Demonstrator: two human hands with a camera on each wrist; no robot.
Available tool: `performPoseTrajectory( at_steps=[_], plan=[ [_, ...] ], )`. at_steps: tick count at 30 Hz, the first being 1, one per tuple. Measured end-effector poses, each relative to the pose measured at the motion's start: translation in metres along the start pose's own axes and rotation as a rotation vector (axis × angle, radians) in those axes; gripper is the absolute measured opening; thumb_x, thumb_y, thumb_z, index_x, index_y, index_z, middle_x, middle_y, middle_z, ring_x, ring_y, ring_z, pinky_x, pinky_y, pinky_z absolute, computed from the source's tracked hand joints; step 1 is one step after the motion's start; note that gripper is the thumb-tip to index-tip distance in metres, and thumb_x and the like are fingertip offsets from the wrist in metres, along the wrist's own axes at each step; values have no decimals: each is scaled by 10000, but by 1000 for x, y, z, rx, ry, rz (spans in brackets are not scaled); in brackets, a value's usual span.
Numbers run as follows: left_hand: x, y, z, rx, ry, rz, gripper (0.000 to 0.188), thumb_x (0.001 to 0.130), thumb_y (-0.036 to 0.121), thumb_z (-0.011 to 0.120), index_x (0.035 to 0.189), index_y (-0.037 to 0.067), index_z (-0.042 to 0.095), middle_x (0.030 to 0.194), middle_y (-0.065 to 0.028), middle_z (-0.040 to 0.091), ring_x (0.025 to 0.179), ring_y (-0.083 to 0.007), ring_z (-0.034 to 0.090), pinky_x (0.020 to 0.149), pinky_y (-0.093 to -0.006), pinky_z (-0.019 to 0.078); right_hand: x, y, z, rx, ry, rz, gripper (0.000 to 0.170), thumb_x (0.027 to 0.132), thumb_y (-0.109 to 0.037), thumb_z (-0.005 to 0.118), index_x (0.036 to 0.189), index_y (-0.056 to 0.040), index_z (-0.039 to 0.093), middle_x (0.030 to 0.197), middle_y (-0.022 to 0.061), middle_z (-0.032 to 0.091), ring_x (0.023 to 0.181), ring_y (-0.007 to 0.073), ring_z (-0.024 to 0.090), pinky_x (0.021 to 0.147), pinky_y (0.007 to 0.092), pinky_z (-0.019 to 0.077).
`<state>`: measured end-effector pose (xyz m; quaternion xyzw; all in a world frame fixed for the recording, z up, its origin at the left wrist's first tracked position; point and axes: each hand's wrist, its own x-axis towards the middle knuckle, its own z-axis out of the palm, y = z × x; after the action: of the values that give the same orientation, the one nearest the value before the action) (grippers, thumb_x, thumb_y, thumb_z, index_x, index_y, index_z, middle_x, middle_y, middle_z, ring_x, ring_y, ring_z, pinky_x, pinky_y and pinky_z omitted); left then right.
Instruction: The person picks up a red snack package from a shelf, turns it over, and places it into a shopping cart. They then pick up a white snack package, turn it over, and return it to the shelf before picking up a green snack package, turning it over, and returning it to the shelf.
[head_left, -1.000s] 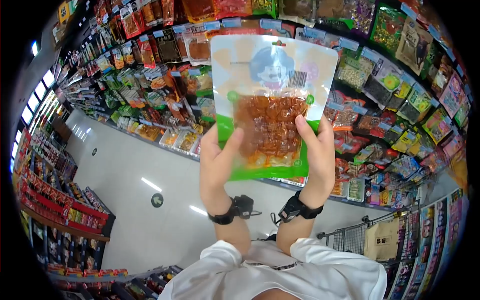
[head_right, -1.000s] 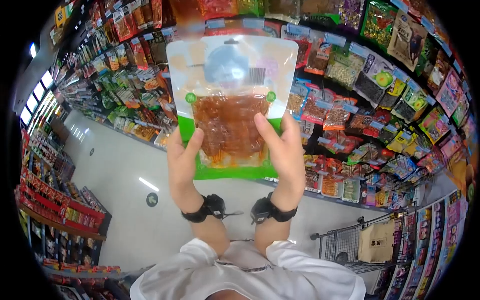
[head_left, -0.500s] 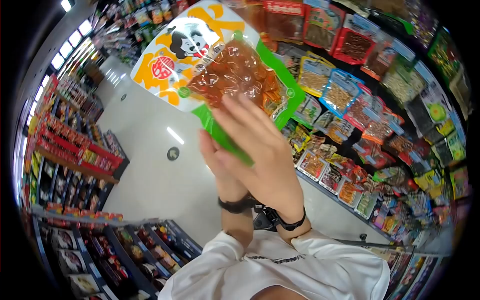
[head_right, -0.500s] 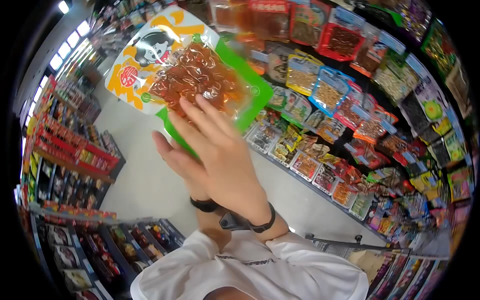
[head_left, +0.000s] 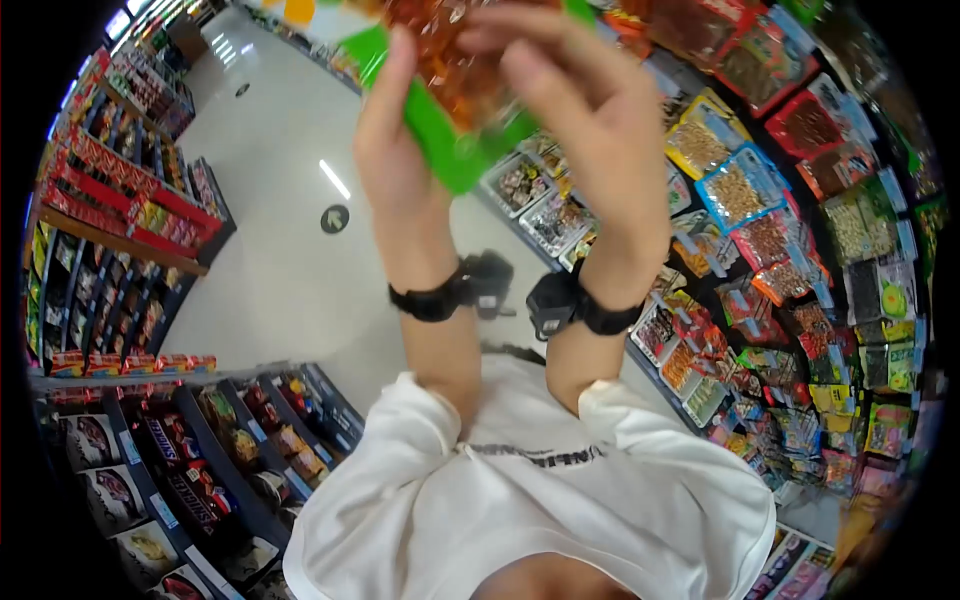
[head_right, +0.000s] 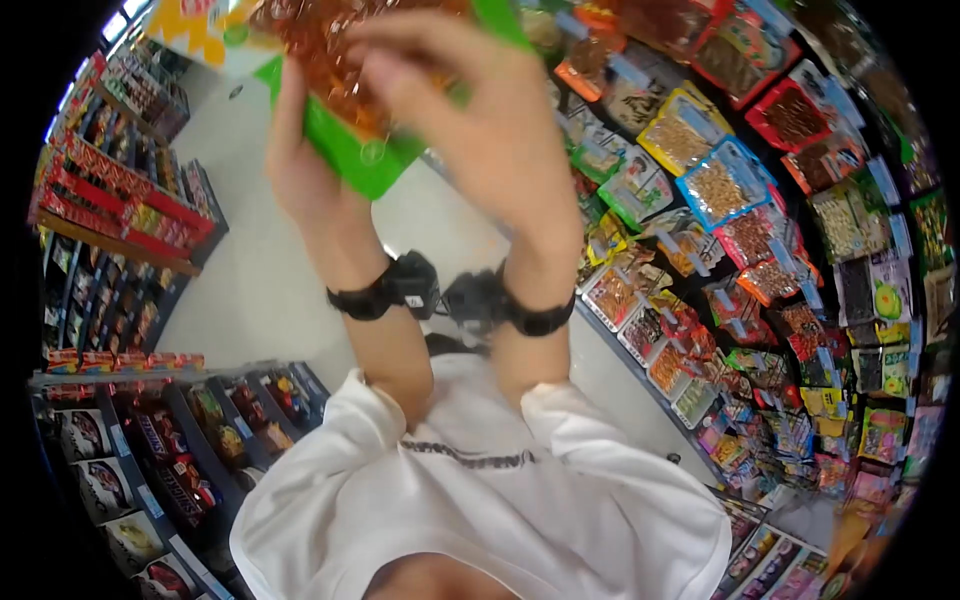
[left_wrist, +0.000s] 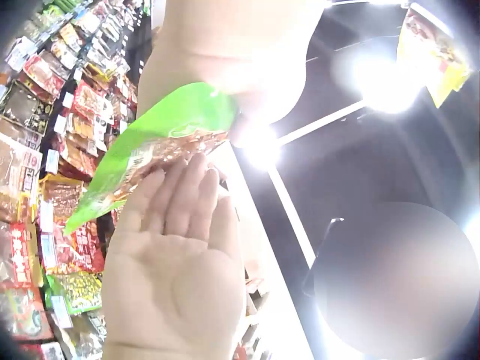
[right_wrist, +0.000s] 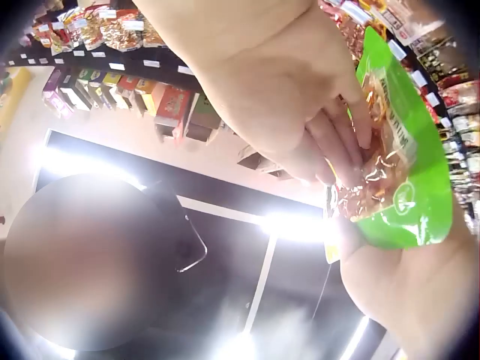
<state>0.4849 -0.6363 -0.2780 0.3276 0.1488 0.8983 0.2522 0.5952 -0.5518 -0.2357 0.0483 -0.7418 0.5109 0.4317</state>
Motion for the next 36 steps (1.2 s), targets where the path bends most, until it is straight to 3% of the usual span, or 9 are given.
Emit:
performPoseTrajectory(
  at_steps=[3, 5, 13, 17, 19, 22, 29, 32, 36],
  plan=[
    [25, 13, -24, 17, 40, 50, 429, 1082, 264, 497, 1406, -16, 519, 1339, -132, 628, 1201, -248, 618, 1044, -398, 474, 39, 11, 46, 89, 170, 129, 207, 1009, -113, 629, 1147, 26, 697, 962, 71, 729, 858, 96, 667, 749, 234, 513],
    [39, 27, -40, 54, -26, 56, 482, 1090, 254, 479, 1474, -31, 412, 1348, -149, 593, 1189, -234, 618, 1032, -377, 497, 56, 48, 73, 75, 241, -34, 195, 1024, -92, 605, 1139, 26, 710, 927, 65, 731, 835, 69, 654, 732, 200, 473],
    [106, 67, -110, 156, -15, 104, 502, 1090, 260, 481, 1465, -63, 399, 1352, -167, 592, 1193, -239, 620, 1035, -377, 496, 124, 104, 131, 122, 271, 36, 197, 1031, -106, 586, 1108, 35, 701, 840, 38, 685, 779, 84, 635, 747, 221, 491],
    [138, 63, -113, 220, 30, 129, 548, 1073, 285, 531, 1471, -65, 393, 1391, -170, 579, 1216, -248, 615, 1050, -373, 488, 157, 136, 127, 220, 304, -19, 201, 1030, -109, 583, 1096, 46, 694, 812, 29, 670, 750, 80, 621, 719, 217, 487],
    [158, 52, -130, 303, 299, 196, 403, 1075, 253, 523, 1367, -23, 557, 1317, -121, 639, 1184, -213, 626, 1021, -361, 486, 173, 162, 114, 236, 300, 8, 205, 1030, -111, 583, 1105, 43, 695, 814, 34, 675, 750, 84, 625, 719, 213, 490],
    [188, 26, -143, 522, 342, 184, 399, 1072, 257, 534, 1346, -29, 579, 1322, -121, 637, 1202, -188, 621, 1015, -344, 492, 200, 211, 91, 199, 215, -15, 240, 1024, -124, 596, 1169, 45, 686, 877, 66, 695, 857, 141, 663, 811, 268, 515],
    [252, 6, -170, 380, 414, 236, 365, 1026, 174, 619, 1344, 3, 570, 1244, -68, 633, 1092, -152, 595, 968, -292, 459, 264, 275, 68, 375, 295, 77, 160, 1015, -120, 624, 1066, 5, 711, 790, 14, 668, 718, 75, 633, 692, 220, 489],
    [258, 8, -211, 709, 484, 166, 375, 1022, 139, 615, 1365, 1, 549, 1234, -49, 625, 1057, -136, 587, 943, -290, 463, 282, 301, 74, 329, 217, 159, 165, 1021, -120, 611, 1079, 1, 707, 796, 6, 661, 705, 77, 628, 672, 222, 484],
    [279, 33, -266, 682, 249, 167, 340, 1019, 152, 629, 1318, 3, 563, 1107, 4, 616, 936, -81, 549, 823, -251, 449, 312, 343, 86, 322, 357, 193, 164, 1024, -130, 607, 1066, -8, 709, 802, 4, 652, 677, 77, 611, 632, 225, 461]
  ],
)
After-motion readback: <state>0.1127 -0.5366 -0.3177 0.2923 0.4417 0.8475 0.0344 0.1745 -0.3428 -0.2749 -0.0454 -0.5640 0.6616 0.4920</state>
